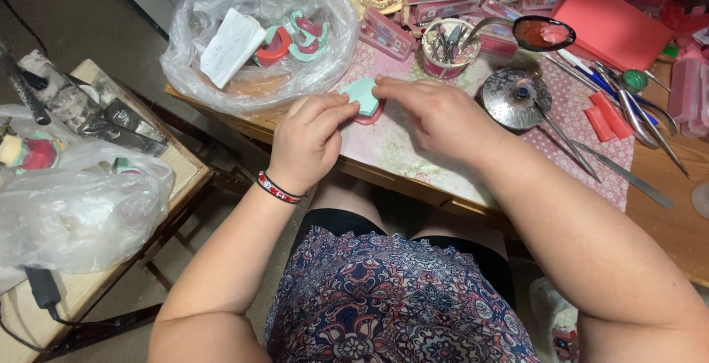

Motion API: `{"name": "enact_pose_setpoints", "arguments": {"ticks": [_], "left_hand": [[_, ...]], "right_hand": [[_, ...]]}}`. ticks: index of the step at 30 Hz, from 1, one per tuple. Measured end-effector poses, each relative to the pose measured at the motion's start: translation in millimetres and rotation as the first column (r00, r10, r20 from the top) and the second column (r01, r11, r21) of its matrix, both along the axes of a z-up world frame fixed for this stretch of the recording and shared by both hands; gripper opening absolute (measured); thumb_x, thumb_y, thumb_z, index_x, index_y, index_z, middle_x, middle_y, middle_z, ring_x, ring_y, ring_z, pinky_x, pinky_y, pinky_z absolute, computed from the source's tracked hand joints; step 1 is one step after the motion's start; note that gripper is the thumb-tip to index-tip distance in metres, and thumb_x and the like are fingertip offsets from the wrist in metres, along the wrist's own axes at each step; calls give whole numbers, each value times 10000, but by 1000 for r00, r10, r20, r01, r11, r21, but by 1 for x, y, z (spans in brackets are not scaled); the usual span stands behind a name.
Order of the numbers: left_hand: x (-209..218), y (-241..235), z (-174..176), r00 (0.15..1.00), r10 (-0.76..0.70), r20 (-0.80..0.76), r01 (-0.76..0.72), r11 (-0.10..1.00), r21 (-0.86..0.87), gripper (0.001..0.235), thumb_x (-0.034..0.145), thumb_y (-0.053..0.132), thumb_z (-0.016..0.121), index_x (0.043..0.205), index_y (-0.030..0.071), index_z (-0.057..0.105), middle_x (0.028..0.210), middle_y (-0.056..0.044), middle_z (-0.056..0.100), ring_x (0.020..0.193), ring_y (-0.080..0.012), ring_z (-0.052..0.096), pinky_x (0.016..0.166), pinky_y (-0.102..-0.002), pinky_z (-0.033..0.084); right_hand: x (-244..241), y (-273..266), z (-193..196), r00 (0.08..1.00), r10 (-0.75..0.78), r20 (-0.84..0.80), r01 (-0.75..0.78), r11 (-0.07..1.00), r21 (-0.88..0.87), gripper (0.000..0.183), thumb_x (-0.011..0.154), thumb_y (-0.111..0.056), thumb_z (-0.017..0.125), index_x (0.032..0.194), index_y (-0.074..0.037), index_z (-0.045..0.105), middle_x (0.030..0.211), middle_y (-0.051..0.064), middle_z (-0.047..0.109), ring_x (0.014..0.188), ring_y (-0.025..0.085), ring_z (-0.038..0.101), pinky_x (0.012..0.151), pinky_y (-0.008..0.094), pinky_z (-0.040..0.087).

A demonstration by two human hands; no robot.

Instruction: The person holds a pink and light-blue dental prosthesis and uses a metal spatula to apply and smooth pink wax onto the surface. They repeatedly heat the spatula over a small flame and scrape away excess wax, refining the shape of the prosthesis.

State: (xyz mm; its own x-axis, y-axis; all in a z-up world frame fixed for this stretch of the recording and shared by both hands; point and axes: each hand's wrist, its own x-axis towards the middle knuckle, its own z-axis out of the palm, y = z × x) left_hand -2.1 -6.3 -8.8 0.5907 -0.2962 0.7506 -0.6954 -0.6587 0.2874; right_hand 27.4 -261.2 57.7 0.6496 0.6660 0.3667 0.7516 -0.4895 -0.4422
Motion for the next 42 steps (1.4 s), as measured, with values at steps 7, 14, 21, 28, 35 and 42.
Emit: {"name": "enact_pose_setpoints", "arguments": {"ticks": [7,14,21,28,35,42], "left_hand": [[-5,-6,1,992,119,34,-123,980,155,395,959,39,587,1240,262,752,1115,14,649,1141,-245,690,969,-360,583],[-8,-10,8,985,169,31,-172,968,185,372,962,36,603,1210,269,754,1083,24,637,1126,-225,701,941,-338,590],[-9,-12,11,981,186,60,-194,962,194,360,967,51,607,1185,292,762,1056,45,641,1106,-200,713,920,-322,599],[-9,-13,9,979,196,51,-202,960,192,342,978,63,606,1188,290,752,1055,40,633,1111,-205,709,934,-326,589],[-15,-13,13,979,203,27,-204,952,230,347,963,72,619,1220,277,729,1088,13,632,1136,-229,698,962,-349,582],[-5,-5,28,985,142,-98,-124,977,172,424,906,219,683,1329,248,691,1164,-14,668,1122,-258,682,930,-369,564]], "right_hand": [[10,-3,-4,998,55,-12,-54,998,30,504,896,154,464,1309,-35,683,1316,184,722,1163,376,691,996,515,545],[14,-3,-9,998,60,31,-60,998,-2,477,877,140,508,1292,-38,661,1292,185,730,1144,373,693,982,507,546],[16,-2,-11,998,54,16,-53,998,-26,468,844,132,543,1266,-38,654,1276,169,741,1119,362,700,960,500,555],[20,-3,-16,998,52,22,-51,997,-59,470,841,94,573,1281,-59,638,1300,157,731,1142,357,688,969,496,550],[16,-5,-15,999,48,-11,-49,996,-80,500,830,90,585,1308,-49,623,1331,166,715,1187,360,671,995,510,534],[7,-7,-4,989,-25,-149,27,1000,13,557,934,50,526,1474,-84,532,1262,184,728,1155,409,676,1013,548,508]]}}
